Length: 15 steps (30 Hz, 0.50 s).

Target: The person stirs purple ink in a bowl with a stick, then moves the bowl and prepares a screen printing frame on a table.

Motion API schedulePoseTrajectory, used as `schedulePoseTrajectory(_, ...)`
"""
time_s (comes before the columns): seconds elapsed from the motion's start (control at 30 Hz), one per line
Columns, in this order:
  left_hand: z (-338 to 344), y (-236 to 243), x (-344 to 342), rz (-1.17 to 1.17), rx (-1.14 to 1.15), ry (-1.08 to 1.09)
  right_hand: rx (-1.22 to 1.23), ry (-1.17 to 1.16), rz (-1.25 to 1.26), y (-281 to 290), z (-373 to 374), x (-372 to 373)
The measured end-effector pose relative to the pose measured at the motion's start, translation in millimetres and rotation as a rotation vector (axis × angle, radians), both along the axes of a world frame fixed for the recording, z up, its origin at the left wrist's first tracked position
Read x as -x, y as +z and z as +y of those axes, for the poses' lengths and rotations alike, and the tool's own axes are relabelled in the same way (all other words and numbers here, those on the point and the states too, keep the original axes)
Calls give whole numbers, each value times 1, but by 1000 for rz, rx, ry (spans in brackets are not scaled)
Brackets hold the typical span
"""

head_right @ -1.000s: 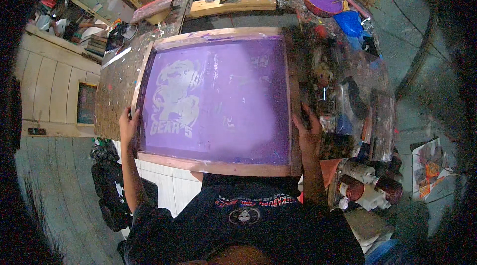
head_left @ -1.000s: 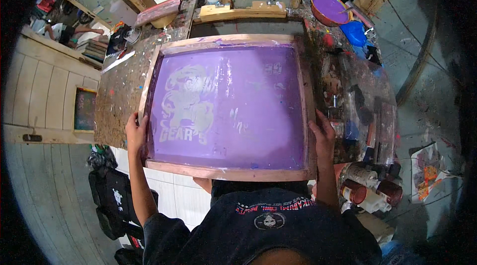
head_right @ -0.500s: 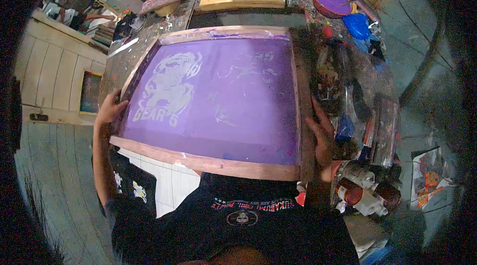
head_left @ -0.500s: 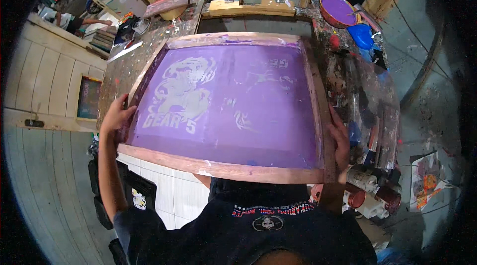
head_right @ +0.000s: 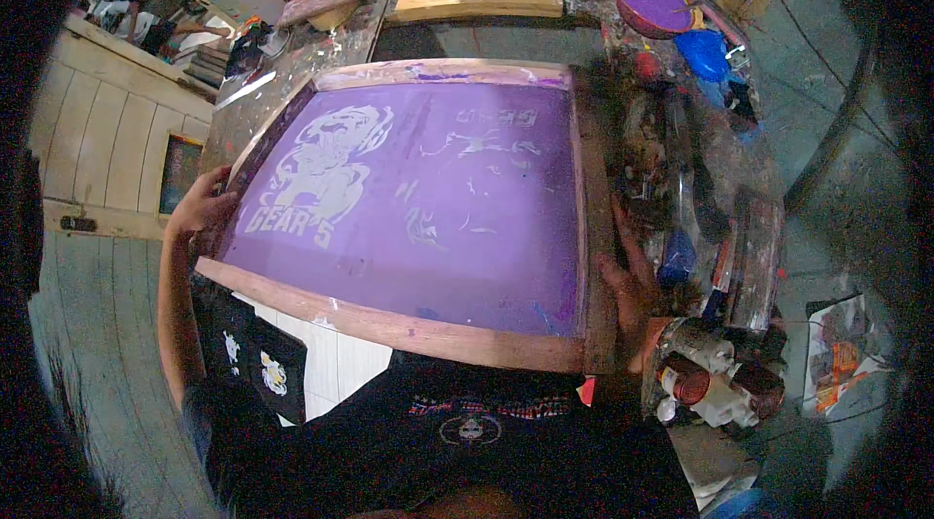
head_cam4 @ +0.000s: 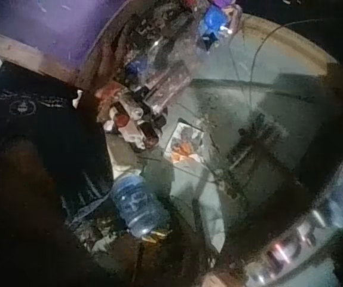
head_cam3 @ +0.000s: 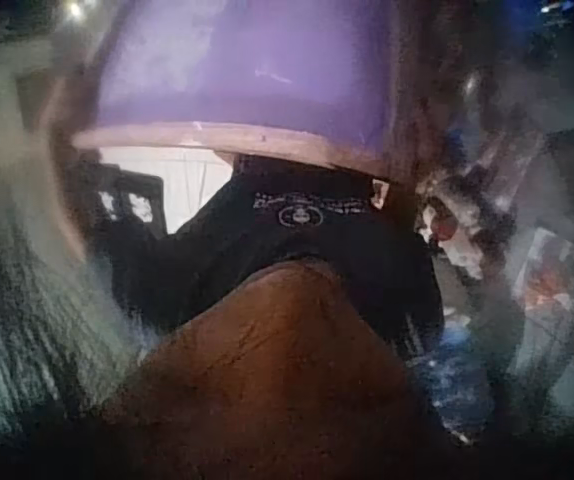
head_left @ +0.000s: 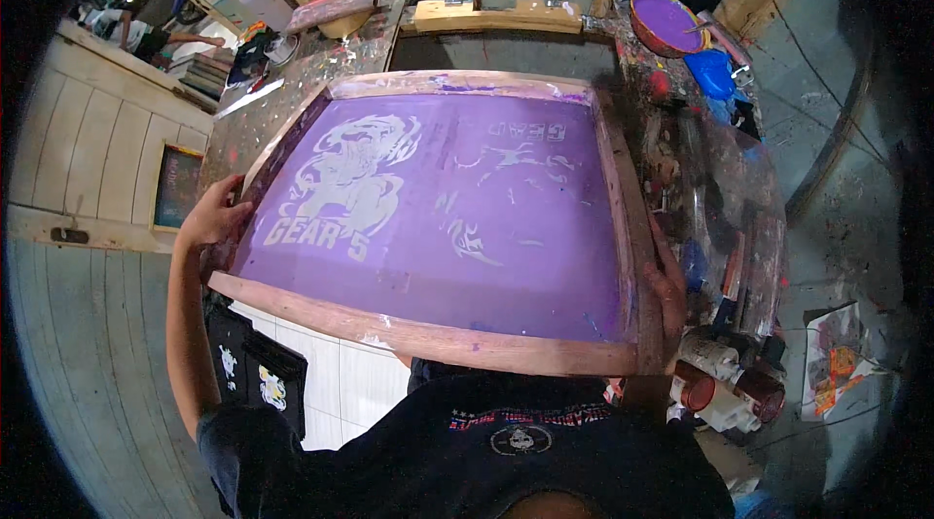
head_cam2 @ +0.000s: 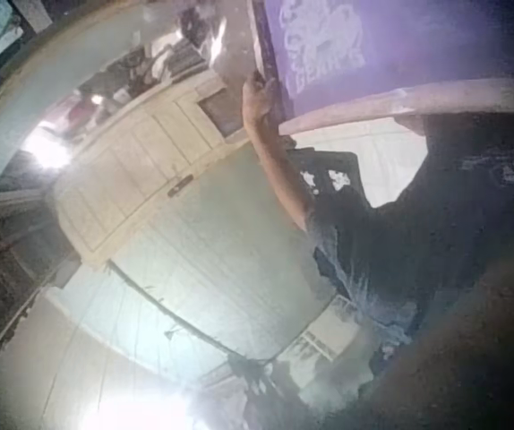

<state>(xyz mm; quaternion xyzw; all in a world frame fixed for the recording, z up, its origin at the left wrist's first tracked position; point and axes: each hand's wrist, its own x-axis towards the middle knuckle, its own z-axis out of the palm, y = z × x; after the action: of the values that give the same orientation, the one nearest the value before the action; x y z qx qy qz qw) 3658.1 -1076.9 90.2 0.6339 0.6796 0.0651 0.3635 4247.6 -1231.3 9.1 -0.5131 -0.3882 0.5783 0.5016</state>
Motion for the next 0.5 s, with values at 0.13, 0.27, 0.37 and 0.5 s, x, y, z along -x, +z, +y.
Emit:
schedulePoseTrajectory(0.13, -2, -12, 15, -27, -38, -4, -24, -105, 31, -12, -5, 5)
schedulePoseTrajectory(0.27, -6, -12, 4, 59, -115, -34, -36, -148, -47, -23, -4, 3)
schedulePoseTrajectory(0.37, -10, -13, 7, 105, -128, -31, 2, -180, 86, -11, -4, 14)
schedulePoseTrajectory(0.5, -17, -18, -1, -88, -115, 103, -45, -186, 70, -23, -5, 12)
